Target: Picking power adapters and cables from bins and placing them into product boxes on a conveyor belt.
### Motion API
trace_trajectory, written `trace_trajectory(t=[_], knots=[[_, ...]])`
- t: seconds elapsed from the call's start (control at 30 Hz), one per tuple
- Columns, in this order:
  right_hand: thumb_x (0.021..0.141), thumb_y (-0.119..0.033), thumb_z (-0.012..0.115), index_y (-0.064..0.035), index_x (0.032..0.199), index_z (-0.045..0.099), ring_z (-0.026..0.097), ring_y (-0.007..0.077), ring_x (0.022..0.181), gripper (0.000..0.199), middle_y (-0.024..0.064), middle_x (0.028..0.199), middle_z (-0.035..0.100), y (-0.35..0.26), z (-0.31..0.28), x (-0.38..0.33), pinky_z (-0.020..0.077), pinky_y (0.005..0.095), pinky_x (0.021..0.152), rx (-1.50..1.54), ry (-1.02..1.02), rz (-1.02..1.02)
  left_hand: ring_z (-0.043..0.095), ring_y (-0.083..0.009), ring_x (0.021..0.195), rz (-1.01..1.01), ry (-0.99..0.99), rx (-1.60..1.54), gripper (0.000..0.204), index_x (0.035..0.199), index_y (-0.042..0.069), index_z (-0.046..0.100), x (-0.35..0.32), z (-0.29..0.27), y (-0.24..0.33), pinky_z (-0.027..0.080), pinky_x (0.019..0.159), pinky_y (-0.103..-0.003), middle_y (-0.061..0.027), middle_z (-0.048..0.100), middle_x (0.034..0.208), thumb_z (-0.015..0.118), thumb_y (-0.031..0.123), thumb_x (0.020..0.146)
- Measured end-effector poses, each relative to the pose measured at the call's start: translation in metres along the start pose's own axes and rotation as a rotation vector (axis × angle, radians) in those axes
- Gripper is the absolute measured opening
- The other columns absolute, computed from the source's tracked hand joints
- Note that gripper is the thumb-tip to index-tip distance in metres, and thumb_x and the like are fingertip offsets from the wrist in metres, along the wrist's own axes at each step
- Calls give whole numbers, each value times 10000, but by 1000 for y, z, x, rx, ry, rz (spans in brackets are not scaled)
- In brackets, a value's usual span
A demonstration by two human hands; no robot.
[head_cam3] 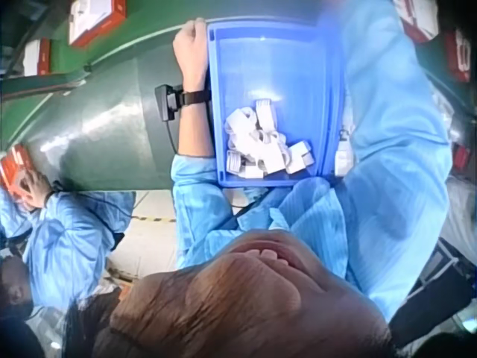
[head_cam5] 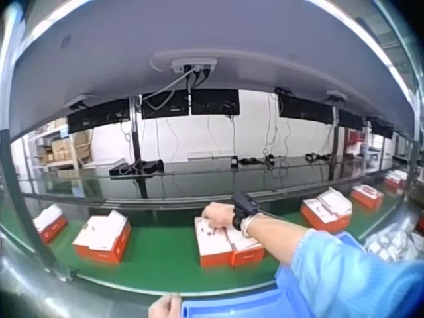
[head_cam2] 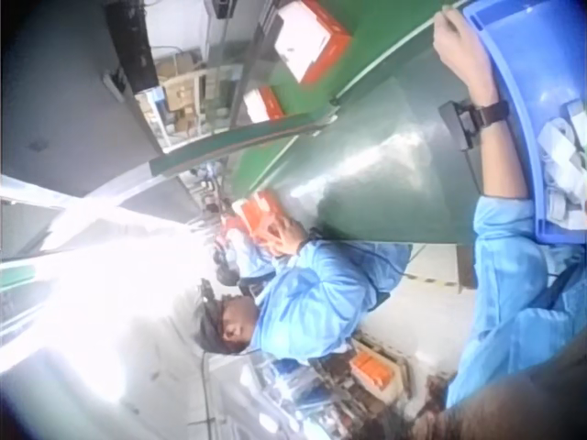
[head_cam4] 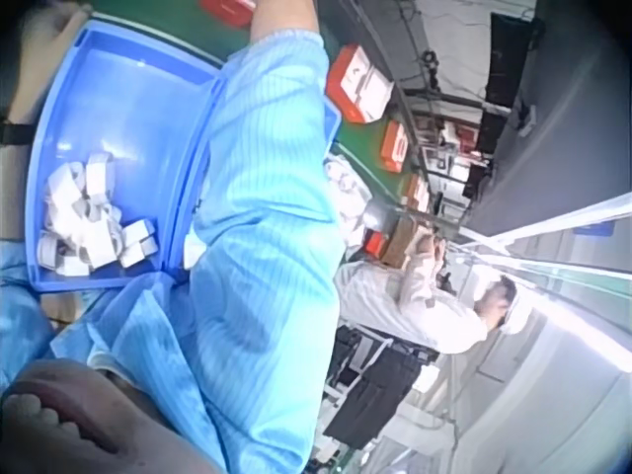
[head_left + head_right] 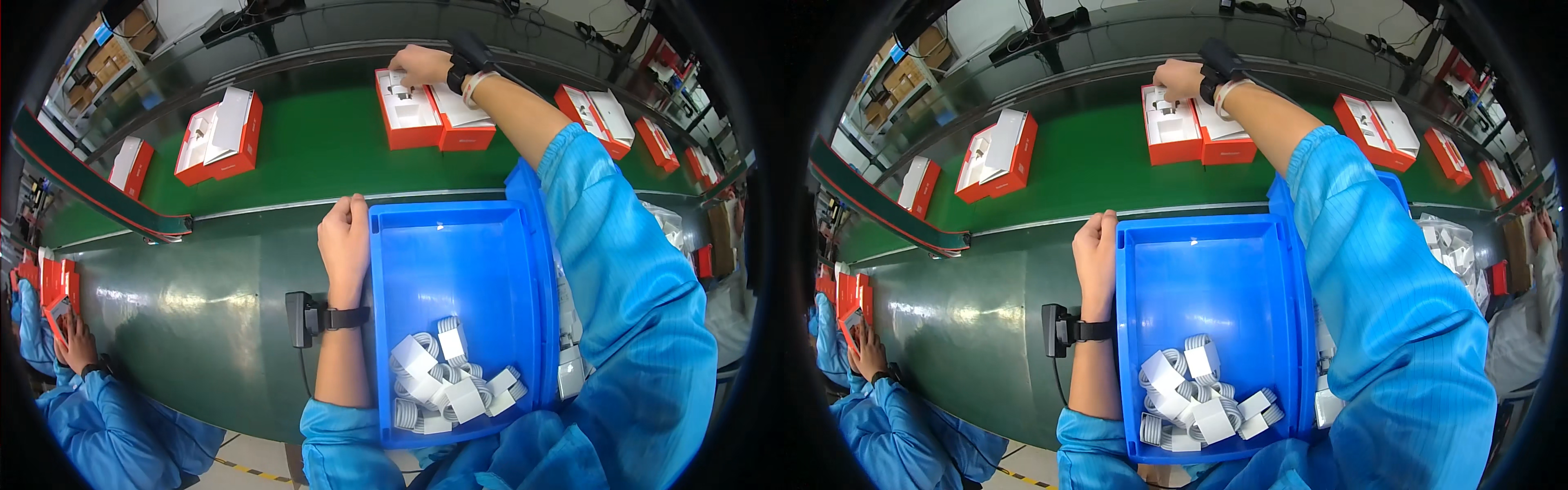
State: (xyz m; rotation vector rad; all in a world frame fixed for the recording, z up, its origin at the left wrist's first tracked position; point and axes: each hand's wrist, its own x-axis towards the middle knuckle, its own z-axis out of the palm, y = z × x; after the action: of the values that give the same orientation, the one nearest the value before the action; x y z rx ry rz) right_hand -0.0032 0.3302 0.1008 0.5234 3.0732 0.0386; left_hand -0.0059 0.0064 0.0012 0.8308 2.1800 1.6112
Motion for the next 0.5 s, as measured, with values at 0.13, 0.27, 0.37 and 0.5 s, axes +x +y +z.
trace_trajectory(t=[0.13, 0.27, 0.37, 0.5], knots=[[745, -76, 643, 17, 993, 678, 645, 336, 953, 267, 166, 1005, 681, 21, 18, 4, 513, 406, 834, 43, 24, -34, 457, -190, 515, 20, 9, -25, 394, 744, -19, 575, -3, 1, 4, 401, 546, -365, -122, 522, 562, 517, 308, 957], [764, -65, 655, 12, 912, 683, 641, 348, 898, 169, 175, 936, 665, 26, 58, -2, 505, 412, 813, 199, 136, -69, 461, -199, 518, 14, 16, -4, 388, 744, -16, 577, -5, -4, 0, 404, 547, -368, -124, 533, 566, 520, 304, 956], [767, -72, 669, 7, 904, 686, 635, 361, 890, 160, 175, 904, 654, 25, 73, -1, 505, 406, 805, 195, 231, -103, 458, -232, 521, 6, 16, 13, 403, 745, -29, 557, -3, -6, -10, 406, 553, -385, -164, 518, 582, 521, 311, 958], [798, -135, 674, -89, 857, 716, 667, 278, 784, 86, 130, 857, 695, 83, 41, -36, 520, 358, 688, -136, 173, -267, 454, -285, 552, 208, -10, -13, 421, 772, -48, 551, 10, 27, 10, 421, 591, -413, -247, 517, 659, 524, 328, 959]])
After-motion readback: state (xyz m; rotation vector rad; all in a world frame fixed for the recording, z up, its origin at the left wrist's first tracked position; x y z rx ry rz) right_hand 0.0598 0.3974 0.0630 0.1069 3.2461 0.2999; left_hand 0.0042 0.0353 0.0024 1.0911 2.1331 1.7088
